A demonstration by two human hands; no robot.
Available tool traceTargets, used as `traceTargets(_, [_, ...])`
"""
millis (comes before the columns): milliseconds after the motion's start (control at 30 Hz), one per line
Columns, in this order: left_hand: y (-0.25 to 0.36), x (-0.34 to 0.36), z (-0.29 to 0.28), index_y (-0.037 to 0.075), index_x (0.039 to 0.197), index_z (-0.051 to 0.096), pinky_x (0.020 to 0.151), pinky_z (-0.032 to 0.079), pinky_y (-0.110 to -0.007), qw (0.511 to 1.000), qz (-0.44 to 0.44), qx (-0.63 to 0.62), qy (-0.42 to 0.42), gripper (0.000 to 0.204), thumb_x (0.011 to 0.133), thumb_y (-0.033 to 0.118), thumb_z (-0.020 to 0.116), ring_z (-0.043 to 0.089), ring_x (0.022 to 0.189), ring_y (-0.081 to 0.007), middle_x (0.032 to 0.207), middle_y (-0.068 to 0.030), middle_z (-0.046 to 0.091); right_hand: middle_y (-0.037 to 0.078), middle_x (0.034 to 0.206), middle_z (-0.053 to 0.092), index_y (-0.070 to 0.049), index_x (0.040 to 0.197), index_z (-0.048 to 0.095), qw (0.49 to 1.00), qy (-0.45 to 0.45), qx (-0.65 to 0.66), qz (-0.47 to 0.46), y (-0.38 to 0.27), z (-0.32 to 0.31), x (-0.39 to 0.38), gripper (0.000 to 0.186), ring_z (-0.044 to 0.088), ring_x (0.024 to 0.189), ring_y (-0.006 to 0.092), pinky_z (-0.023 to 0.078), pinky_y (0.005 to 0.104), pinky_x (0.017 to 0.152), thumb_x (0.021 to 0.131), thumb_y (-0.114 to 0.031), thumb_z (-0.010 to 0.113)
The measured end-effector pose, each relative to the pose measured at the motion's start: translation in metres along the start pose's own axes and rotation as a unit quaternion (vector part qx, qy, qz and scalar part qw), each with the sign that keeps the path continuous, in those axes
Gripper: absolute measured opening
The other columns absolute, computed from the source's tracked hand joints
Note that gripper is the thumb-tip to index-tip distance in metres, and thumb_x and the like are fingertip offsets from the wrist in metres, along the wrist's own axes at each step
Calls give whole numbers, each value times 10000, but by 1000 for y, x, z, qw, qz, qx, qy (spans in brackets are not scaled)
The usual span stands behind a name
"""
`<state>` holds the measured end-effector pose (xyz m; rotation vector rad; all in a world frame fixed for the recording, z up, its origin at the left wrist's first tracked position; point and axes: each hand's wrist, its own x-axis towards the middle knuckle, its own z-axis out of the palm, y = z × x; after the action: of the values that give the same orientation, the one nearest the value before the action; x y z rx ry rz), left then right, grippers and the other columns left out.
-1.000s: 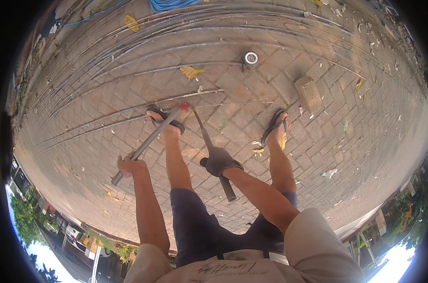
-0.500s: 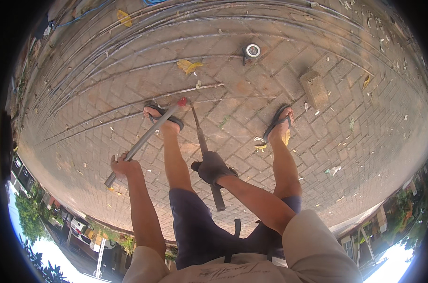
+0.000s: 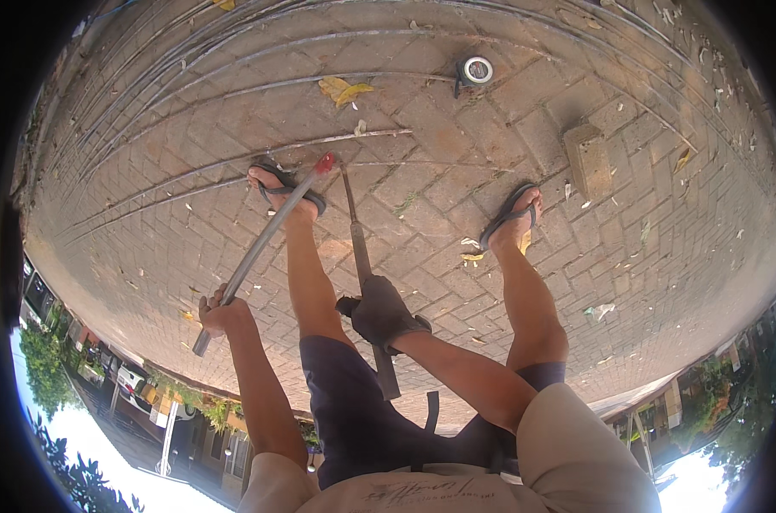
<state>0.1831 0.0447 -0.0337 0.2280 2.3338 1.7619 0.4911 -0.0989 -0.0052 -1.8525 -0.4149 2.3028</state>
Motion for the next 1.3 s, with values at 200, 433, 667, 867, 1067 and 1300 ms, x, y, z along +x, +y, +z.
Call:
traceTargets(200, [33,-28,72,-53,1039,525,618,576,-444,986,27,42,-157,288,792,94,506,481,530,-215,631,-43,374,262,860,687,128,1020,611,999,-33,8,21,-8,-39,-4,537,707,813,369,539,452,724,910,-379,752])
traceTargets(433, [18,-30,36,-80,1016,501,625,587,-457,1000,-10,-2,-22,251,826,76,549,492,534,-254,628,-59,392,317,999,689,135,1075,618,994,-28,88,54,-29,-39,-3,652,698,998,446,546,461,857,887,-481,725])
traceTargets(667, [7,-15,8,-97,987,497,652,590,-468,1000,-13,4,2,264,817,98,555,534,549,-285,619,-88,400,293,944,690,133,1054,605,993,-21,96,63,-40,-21,-2,623,701,942,409,542,455,809,888,-453,736])
traceTargets(867, [-4,-4,-19,-109,1111,464,784,578,-511,999,-40,-4,20,313,860,73,505,596,622,-327,653,-127,469,244,883,688,136,1047,578,994,-45,71,65,-34,-23,3,612,714,815,324,545,417,729,897,-434,741])
traceTargets(1067, [-4,13,-14,-117,1125,442,871,563,-547,1000,-15,19,-5,329,869,78,514,639,678,-375,674,-142,491,230,859,675,135,1033,564,990,-90,74,84,-27,-25,4,619,698,795,307,538,422,721,897,-441,745])
traceTargets(1300, [4,0,1,-84,940,410,770,587,-525,997,-14,-3,70,187,862,52,512,535,589,-305,657,-119,444,199,815,670,106,1015,556,989,-99,86,62,-26,-30,5,574,689,764,266,539,411,691,889,-414,762])
